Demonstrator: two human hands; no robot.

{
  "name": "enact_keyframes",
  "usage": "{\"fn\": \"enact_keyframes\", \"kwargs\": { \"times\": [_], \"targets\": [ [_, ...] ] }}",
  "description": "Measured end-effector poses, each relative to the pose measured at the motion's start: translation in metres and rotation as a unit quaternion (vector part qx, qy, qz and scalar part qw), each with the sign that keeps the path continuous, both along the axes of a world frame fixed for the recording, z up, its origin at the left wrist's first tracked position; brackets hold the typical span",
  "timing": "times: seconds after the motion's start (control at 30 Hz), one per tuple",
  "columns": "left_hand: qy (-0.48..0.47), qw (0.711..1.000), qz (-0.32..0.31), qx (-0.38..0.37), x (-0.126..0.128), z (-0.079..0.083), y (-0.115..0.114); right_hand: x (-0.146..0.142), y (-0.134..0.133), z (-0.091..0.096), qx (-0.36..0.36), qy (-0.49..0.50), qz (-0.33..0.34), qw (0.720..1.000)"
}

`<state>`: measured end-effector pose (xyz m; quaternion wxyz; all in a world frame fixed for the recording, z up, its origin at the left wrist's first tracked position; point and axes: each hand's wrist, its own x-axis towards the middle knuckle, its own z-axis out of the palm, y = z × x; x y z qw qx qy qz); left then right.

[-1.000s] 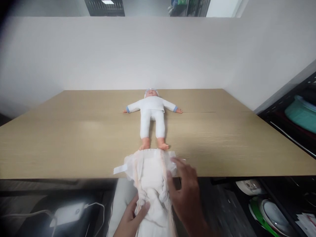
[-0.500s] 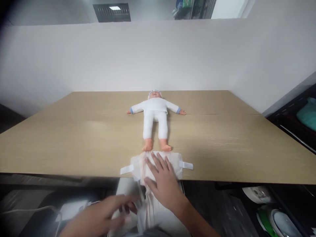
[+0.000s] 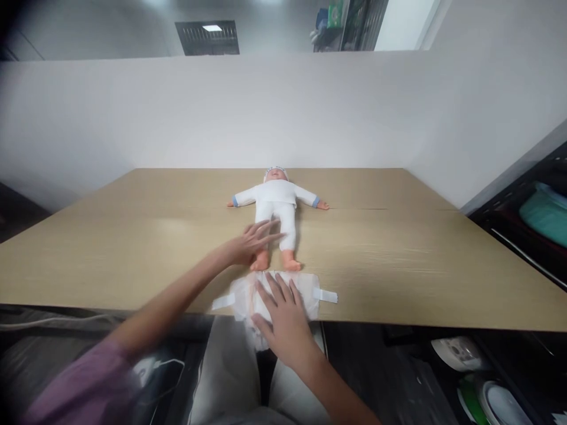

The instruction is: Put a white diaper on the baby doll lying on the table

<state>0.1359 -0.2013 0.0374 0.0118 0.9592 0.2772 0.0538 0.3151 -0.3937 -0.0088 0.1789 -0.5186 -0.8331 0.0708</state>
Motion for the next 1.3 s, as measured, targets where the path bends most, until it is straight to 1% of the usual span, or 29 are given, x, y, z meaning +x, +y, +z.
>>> {"fn": "enact_keyframes", "kwargs": {
  "times": [0.07, 0.13, 0.27, 0.37, 0.47, 0.53, 0.57, 0.63, 0.7, 0.8, 0.83, 0.9, 0.97, 1.13, 1.23, 1.3],
  "targets": [
    [0.037, 0.997, -0.063, 0.01, 0.01, 0.002, 0.003, 0.0, 0.0, -0.001, 0.003, 0.0, 0.001, 1.0],
    [0.056, 0.992, -0.111, 0.026, 0.017, 0.004, 0.004, 0.0, 0.001, -0.001, 0.002, 0.001, 0.002, 1.0],
    [0.039, 0.979, -0.193, 0.06, 0.026, 0.005, 0.008, 0.0, 0.001, 0.0, -0.015, 0.004, 0.004, 1.0],
    [0.016, 0.974, -0.218, 0.062, 0.031, 0.006, 0.012, 0.002, 0.002, 0.001, -0.045, 0.009, 0.002, 0.999],
    [0.006, 0.976, -0.214, 0.043, 0.034, 0.013, 0.015, 0.006, 0.006, 0.003, -0.087, 0.017, 0.006, 0.996],
    [-0.016, 0.977, -0.211, 0.009, 0.035, 0.025, 0.018, 0.008, 0.012, 0.004, -0.109, 0.023, 0.011, 0.994],
    [-0.039, 0.977, -0.21, -0.016, 0.035, 0.034, 0.021, 0.009, 0.017, 0.004, -0.116, 0.025, 0.014, 0.993],
    [-0.105, 0.97, -0.205, -0.076, 0.034, 0.057, 0.027, 0.011, 0.027, 0.005, -0.124, 0.026, 0.023, 0.992],
    [-0.168, 0.959, -0.183, -0.137, 0.032, 0.083, 0.035, 0.011, 0.04, 0.005, -0.124, 0.024, 0.032, 0.992],
    [-0.24, 0.943, -0.114, -0.2, 0.027, 0.117, 0.045, 0.012, 0.065, 0.004, -0.107, 0.013, 0.045, 0.993],
    [-0.26, 0.938, -0.093, -0.212, 0.026, 0.125, 0.048, 0.012, 0.075, 0.002, -0.097, 0.009, 0.047, 0.994],
    [-0.295, 0.927, -0.069, -0.22, 0.023, 0.135, 0.053, 0.013, 0.099, -0.001, -0.072, 0.001, 0.048, 0.996],
    [-0.319, 0.92, -0.066, -0.218, 0.023, 0.138, 0.058, 0.013, 0.128, -0.006, -0.046, -0.008, 0.04, 0.998],
    [-0.348, 0.909, -0.074, -0.218, 0.023, 0.136, 0.07, 0.01, 0.211, -0.017, -0.002, -0.012, 0.018, 1.0],
    [-0.374, 0.895, -0.096, -0.221, 0.022, 0.136, 0.078, 0.006, 0.258, -0.018, 0.02, 0.018, 0.005, 1.0],
    [-0.397, 0.885, -0.106, -0.22, 0.02, 0.136, 0.082, 0.004, 0.285, -0.015, 0.03, 0.051, 0.013, 0.998]
  ]
}}
